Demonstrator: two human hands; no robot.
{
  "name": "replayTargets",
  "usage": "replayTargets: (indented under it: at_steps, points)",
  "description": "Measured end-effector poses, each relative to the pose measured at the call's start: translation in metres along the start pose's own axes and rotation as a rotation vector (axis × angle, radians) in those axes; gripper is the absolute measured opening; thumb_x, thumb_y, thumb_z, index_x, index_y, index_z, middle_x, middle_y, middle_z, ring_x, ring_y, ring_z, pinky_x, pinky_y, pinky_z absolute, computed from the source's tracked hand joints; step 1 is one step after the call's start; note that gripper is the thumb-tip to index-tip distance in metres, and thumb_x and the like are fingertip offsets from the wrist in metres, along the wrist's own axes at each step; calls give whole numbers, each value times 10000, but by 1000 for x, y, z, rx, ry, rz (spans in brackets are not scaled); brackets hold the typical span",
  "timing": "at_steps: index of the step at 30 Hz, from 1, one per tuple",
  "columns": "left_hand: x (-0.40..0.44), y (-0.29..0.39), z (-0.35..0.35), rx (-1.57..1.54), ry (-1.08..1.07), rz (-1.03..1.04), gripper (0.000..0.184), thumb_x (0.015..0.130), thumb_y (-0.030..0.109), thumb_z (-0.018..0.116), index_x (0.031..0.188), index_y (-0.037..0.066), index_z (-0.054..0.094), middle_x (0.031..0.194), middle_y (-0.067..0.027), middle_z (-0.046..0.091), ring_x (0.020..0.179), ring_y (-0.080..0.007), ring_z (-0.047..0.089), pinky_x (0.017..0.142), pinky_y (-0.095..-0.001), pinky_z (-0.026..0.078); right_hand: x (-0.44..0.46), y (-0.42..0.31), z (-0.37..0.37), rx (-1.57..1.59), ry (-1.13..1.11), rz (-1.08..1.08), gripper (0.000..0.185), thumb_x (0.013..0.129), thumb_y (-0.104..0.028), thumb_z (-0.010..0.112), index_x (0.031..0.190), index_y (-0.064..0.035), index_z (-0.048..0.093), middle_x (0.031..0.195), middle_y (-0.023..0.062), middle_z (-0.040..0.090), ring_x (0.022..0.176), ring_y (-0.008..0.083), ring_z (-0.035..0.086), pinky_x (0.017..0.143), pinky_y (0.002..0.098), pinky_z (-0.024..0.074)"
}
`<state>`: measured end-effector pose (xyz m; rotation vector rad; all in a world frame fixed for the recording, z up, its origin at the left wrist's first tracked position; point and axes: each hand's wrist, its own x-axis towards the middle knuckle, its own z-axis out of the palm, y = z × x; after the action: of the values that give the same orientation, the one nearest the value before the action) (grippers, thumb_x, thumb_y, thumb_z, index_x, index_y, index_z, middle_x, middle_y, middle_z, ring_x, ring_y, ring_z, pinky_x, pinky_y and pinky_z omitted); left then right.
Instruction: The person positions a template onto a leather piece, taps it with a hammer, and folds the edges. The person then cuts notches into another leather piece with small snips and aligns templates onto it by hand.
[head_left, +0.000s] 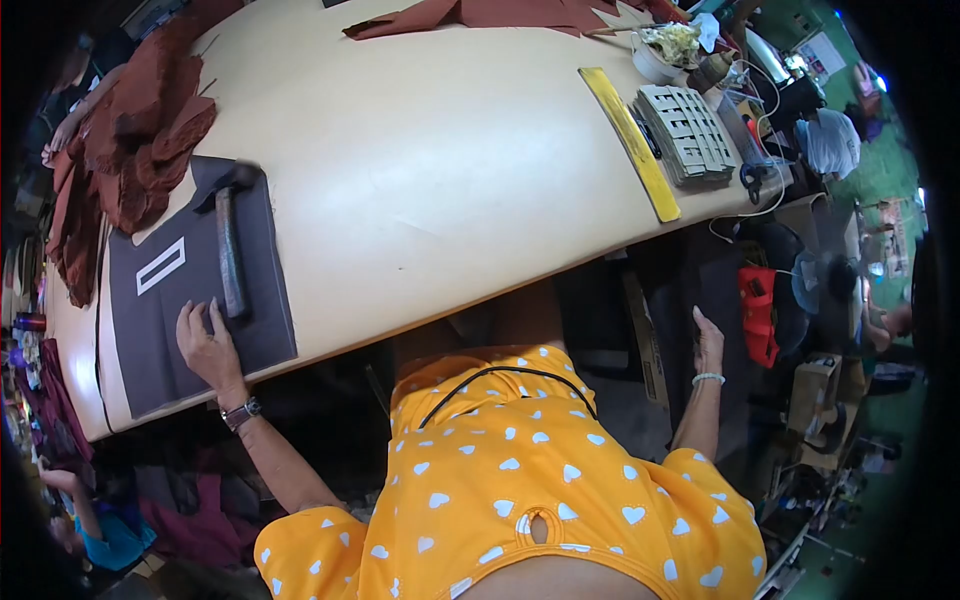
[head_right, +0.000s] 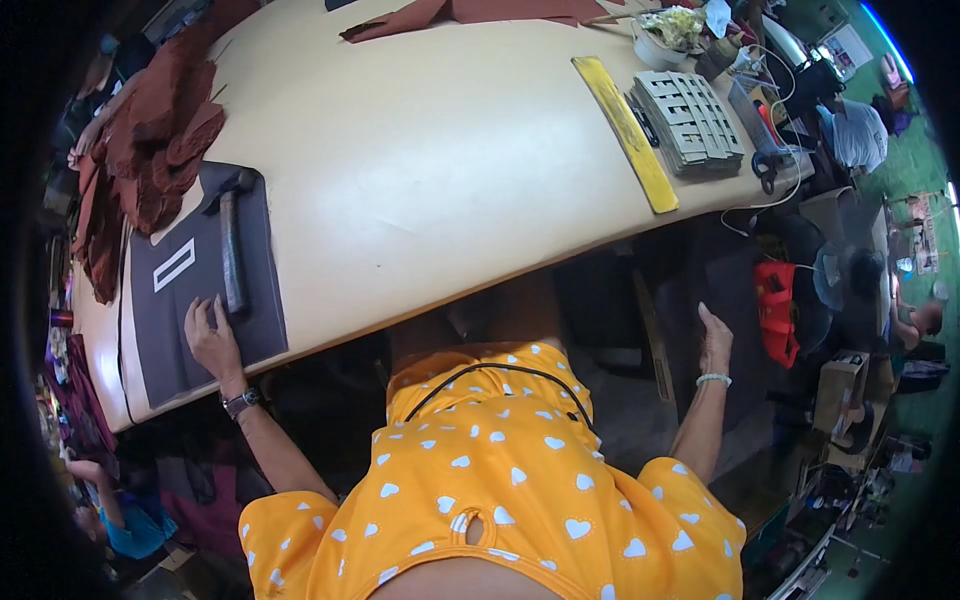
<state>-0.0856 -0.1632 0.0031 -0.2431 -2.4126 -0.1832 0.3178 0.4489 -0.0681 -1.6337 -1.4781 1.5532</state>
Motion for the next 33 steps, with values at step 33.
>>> replayTargets:
  at_steps: [33]
  points:
    - [-4, -22, 8, 19, -103, 51, 167, 809, 144, 623, 943, 45, 630, 1025, -118, 620, 944, -283, 586, 821, -373, 462, 4, -57, -6, -448, 586, -539, 304, 890, -239, 562, 846, 54, 624, 701, 98, 577, 690, 160, 507, 676, 320, 410]
